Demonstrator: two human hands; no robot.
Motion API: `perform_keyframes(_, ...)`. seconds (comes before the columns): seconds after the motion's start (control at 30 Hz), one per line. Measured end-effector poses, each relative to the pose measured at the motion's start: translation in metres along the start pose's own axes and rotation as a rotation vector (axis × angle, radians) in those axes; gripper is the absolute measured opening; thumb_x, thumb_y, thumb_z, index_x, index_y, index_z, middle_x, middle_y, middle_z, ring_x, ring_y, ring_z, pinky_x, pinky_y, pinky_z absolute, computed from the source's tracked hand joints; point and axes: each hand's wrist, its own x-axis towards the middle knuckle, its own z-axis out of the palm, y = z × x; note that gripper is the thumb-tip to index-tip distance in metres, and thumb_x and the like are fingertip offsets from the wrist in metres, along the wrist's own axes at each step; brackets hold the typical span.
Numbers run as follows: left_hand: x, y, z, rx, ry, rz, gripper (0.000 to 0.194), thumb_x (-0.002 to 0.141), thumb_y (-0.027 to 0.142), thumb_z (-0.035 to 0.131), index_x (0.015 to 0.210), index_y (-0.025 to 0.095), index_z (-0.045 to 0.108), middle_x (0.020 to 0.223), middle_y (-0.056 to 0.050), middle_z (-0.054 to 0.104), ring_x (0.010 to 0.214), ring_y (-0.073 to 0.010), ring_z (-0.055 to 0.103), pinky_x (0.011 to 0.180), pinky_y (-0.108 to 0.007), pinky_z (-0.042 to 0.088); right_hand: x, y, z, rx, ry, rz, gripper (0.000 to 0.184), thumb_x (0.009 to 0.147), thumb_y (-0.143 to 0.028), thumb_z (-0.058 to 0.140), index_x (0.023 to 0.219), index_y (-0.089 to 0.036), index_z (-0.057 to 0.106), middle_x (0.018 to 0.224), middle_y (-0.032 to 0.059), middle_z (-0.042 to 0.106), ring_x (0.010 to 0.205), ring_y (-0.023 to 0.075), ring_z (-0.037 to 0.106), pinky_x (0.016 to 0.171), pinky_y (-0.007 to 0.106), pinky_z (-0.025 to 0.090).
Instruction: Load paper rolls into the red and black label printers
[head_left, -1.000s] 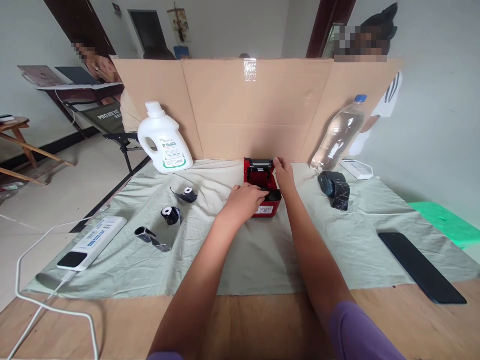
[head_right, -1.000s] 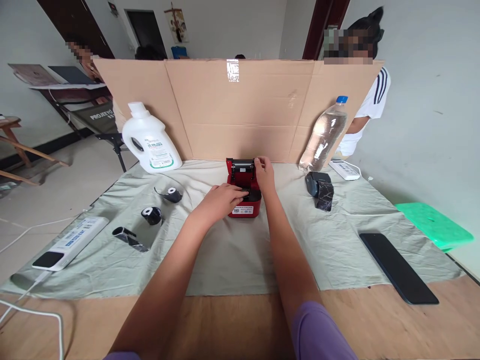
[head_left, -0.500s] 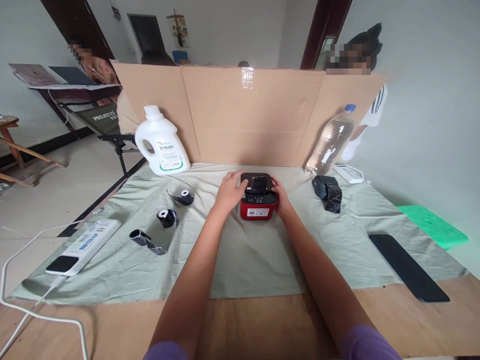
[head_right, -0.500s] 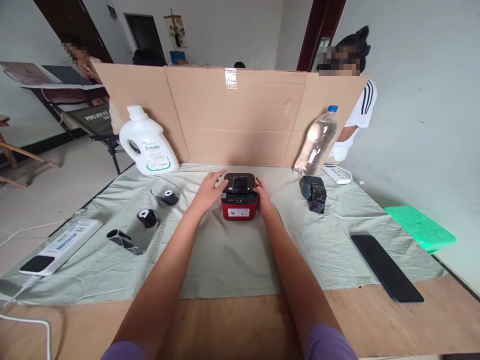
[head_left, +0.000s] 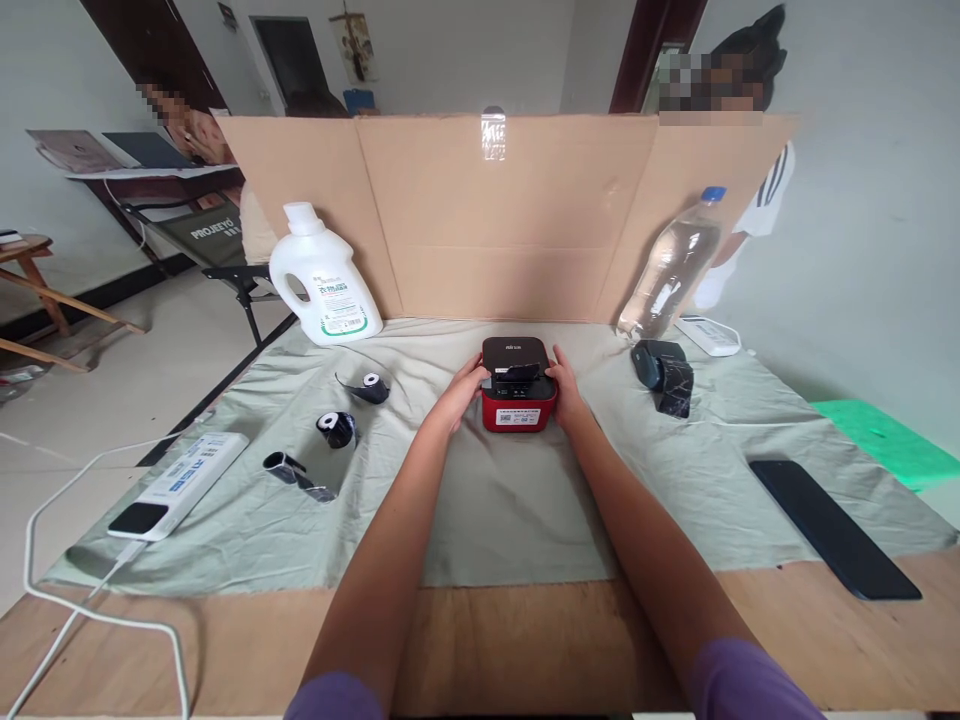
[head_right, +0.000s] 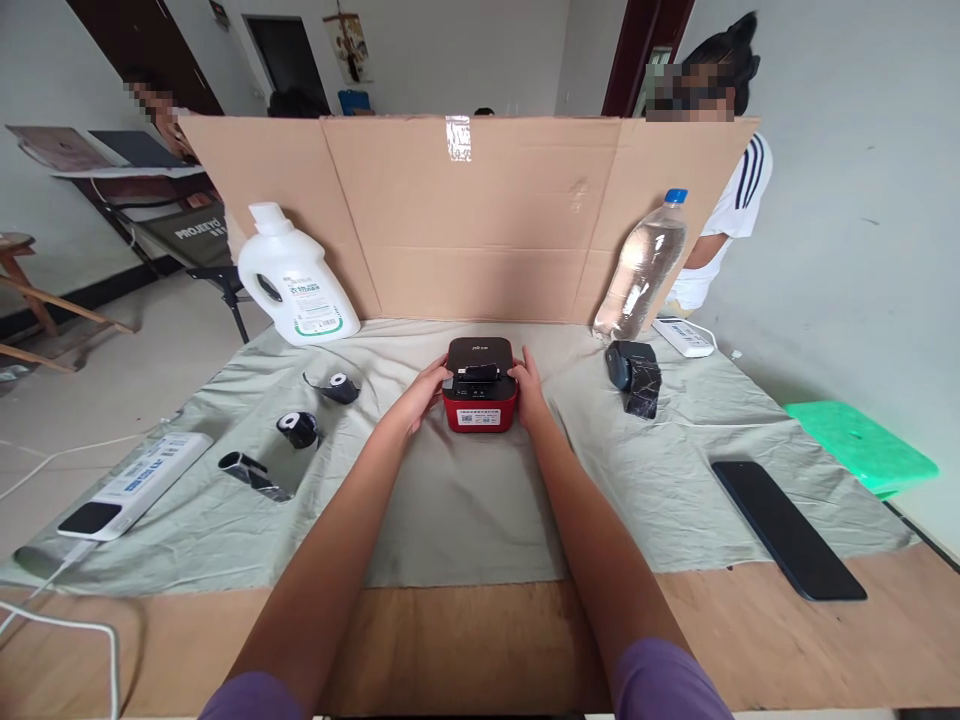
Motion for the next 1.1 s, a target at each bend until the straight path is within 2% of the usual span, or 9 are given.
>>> perform_keyframes(0.1,0.000,-0.002,0.000,-0.005,0.025,-0.014,0.062,0.078,0.032,0.056,0.140,0.032,0.054,0.139,0.001,0.062,0.131,-0.0227,0.053,0.108,-0.035,0.041,0.000,0.001,-0.001,-0.010,0.003,-0.005,0.076,0.062,-0.028,0.065,0.137,-0.029,0.053,0.116,-0.0020,0.070,0.108,0.0226,0.064,0.101,0.042,0.051)
perform_keyframes(0.17,-0.001,-0.004,0.001,-0.017,0.037,-0.013,0.061,0.079,0.034,0.057,0.140,0.032,0.055,0.138,0.001,0.063,0.130,-0.0230,0.054,0.107,-0.034,0.042,-0.001,0.002,-0.002,-0.010,-0.024,-0.018,0.067,0.065,-0.031,0.067,0.131,-0.029,0.057,0.119,-0.0023,0.070,0.113,0.0231,0.063,0.105,0.043,0.048)
perform_keyframes(0.3,0.000,-0.005,0.002,-0.060,0.044,-0.039,0.058,0.083,0.042,0.056,0.140,0.033,0.054,0.140,0.000,0.061,0.130,-0.0227,0.055,0.108,-0.034,0.040,-0.006,0.002,-0.003,0.026,-0.166,-0.019,0.048,0.075,-0.045,0.069,0.121,-0.030,0.064,0.125,-0.0031,0.070,0.125,0.0234,0.059,0.111,0.043,0.044)
perform_keyframes(0.43,0.002,-0.005,0.004,-0.076,0.066,-0.058,0.055,0.083,0.045,0.055,0.137,0.033,0.056,0.139,0.000,0.061,0.128,-0.0228,0.056,0.106,-0.033,0.042,-0.009,-0.003,-0.002,0.052,-0.240,0.013,0.044,0.077,-0.050,0.067,0.117,-0.030,0.067,0.119,-0.0019,0.073,0.123,0.0259,0.061,0.108,0.045,0.048)
perform_keyframes(0.6,0.003,-0.005,0.004,-0.047,0.084,-0.054,0.056,0.078,0.039,0.057,0.134,0.032,0.058,0.125,0.000,0.069,0.121,-0.0227,0.060,0.103,-0.034,0.044,-0.006,-0.004,-0.001,0.031,-0.226,-0.007,0.049,0.069,-0.038,0.067,0.117,-0.030,0.066,0.115,-0.0022,0.074,0.121,0.0269,0.061,0.103,0.044,0.050)
perform_keyframes(0.73,0.002,-0.003,0.004,-0.028,0.076,-0.060,0.059,0.077,0.035,0.056,0.135,0.032,0.057,0.124,0.000,0.069,0.118,-0.0221,0.061,0.100,-0.034,0.045,-0.004,-0.005,0.002,0.012,-0.193,-0.040,0.056,0.064,-0.033,0.064,0.119,-0.030,0.064,0.118,-0.0018,0.073,0.117,0.0269,0.062,0.099,0.043,0.051)
perform_keyframes(0.97,0.001,-0.002,0.006,-0.013,0.080,-0.057,0.059,0.078,0.034,0.058,0.137,0.030,0.057,0.124,-0.001,0.070,0.113,-0.0210,0.065,0.098,-0.033,0.047,-0.007,-0.004,0.002,-0.036,-0.190,-0.079,0.050,0.065,-0.037,0.064,0.114,-0.027,0.065,0.118,0.0012,0.072,0.114,0.0267,0.063,0.099,0.044,0.051)
perform_keyframes(1.03,0.003,0.000,0.000,0.002,0.091,-0.076,0.057,0.079,0.037,0.060,0.134,0.027,0.059,0.126,-0.005,0.069,0.116,-0.0227,0.064,0.096,-0.033,0.048,-0.007,-0.003,0.001,-0.031,-0.177,-0.067,0.047,0.065,-0.037,0.065,0.111,-0.027,0.066,0.118,0.0008,0.072,0.115,0.0265,0.063,0.101,0.044,0.050)
perform_keyframes(1.1,0.004,0.005,-0.015,0.099,0.195,-0.023,0.050,0.082,0.039,0.059,0.129,0.022,0.062,0.126,-0.008,0.068,0.117,-0.0245,0.063,0.095,-0.034,0.049,-0.007,-0.002,0.000,-0.007,-0.158,-0.058,0.044,0.064,-0.036,0.066,0.108,-0.028,0.067,0.118,-0.0004,0.072,0.116,0.0256,0.062,0.104,0.043,0.048)
